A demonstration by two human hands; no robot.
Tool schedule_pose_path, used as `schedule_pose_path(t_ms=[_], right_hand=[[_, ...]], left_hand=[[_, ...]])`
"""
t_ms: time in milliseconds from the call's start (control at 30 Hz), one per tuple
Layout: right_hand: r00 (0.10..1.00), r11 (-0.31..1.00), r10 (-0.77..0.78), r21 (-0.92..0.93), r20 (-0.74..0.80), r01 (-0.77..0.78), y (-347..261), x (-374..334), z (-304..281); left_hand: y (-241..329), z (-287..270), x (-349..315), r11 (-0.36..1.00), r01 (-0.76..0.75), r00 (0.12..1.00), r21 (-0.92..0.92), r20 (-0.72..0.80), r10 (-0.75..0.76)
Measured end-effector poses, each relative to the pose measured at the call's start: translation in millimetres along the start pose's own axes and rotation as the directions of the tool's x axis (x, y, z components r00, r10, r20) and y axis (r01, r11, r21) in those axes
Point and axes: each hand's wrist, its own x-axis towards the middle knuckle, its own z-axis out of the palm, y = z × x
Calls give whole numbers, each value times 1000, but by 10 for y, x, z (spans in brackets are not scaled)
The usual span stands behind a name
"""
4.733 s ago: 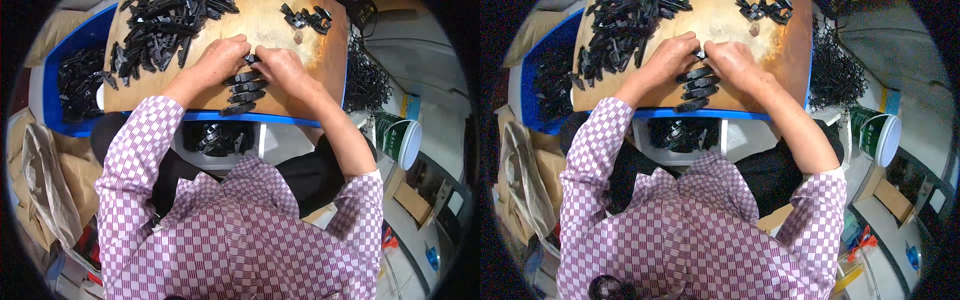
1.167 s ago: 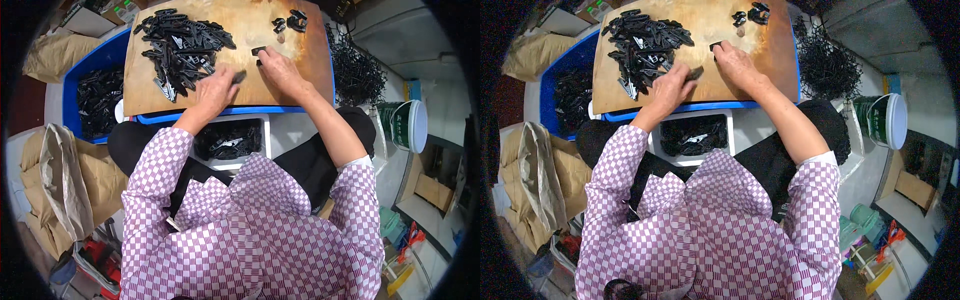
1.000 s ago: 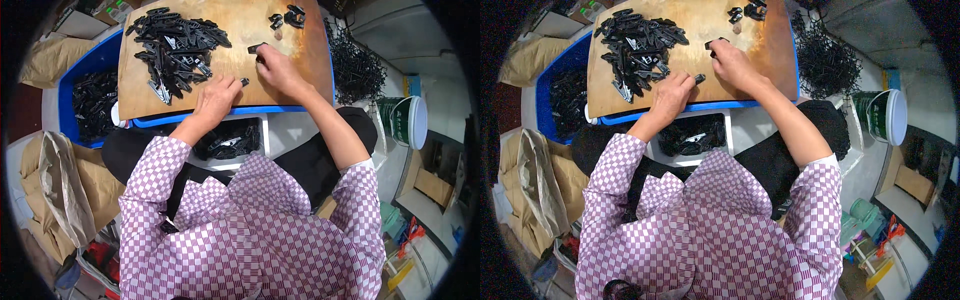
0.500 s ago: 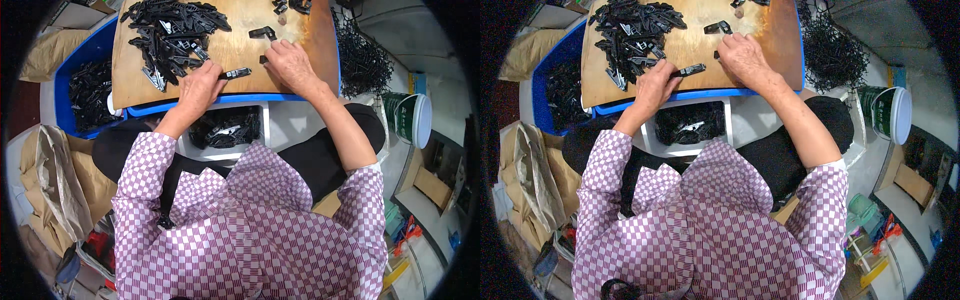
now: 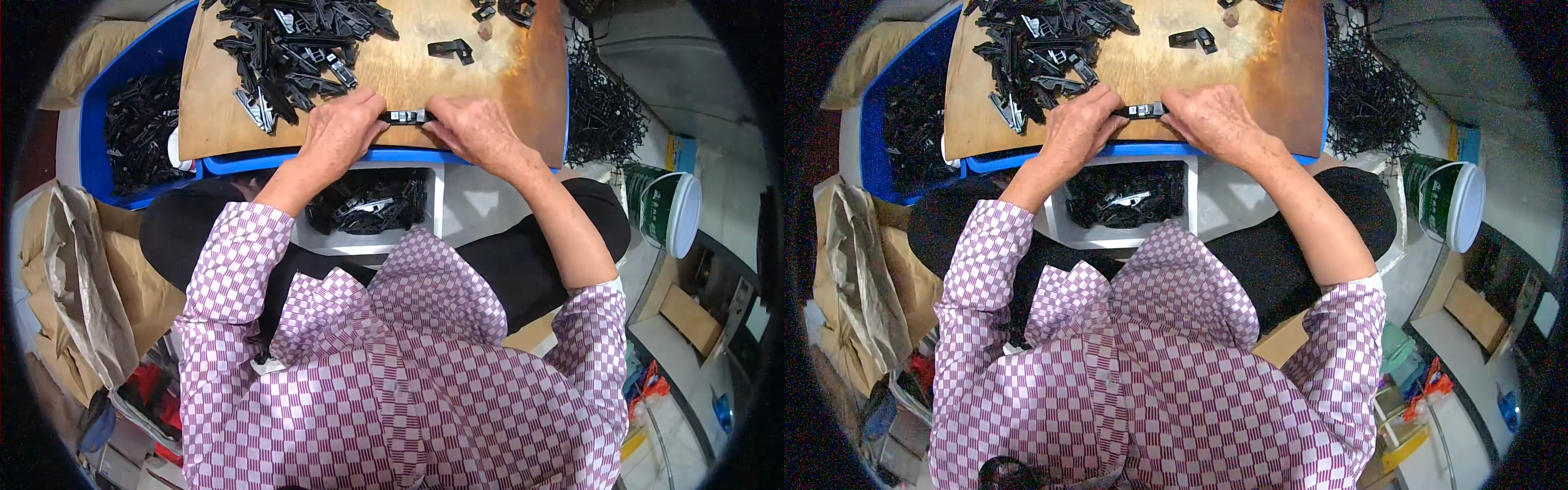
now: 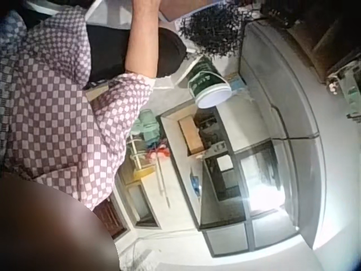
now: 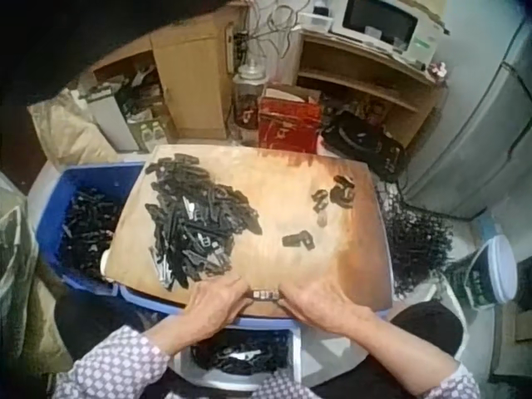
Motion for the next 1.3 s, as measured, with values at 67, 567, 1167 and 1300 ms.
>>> schedule_pose_path(t_ms=[67,567,1167,1300], right_hand=[[1000,1000,11,19,5,-11,-15,-2,9],[963,970,-102,-238,-249,41,399,443,-13],[976,975,22,-213,-216,-69,361,53,39],[974,976,6,-213,-227,-55,331,79,-52]], left_hand=[[-9,0,7,1000,3,1000,-1,4,-3],[-194,-429,86,954,-79,967,289,-211,144],[-46,-81,291,977,-109,989,183,-83,126],[27,87,394,989,-127,987,72,-87,133]])
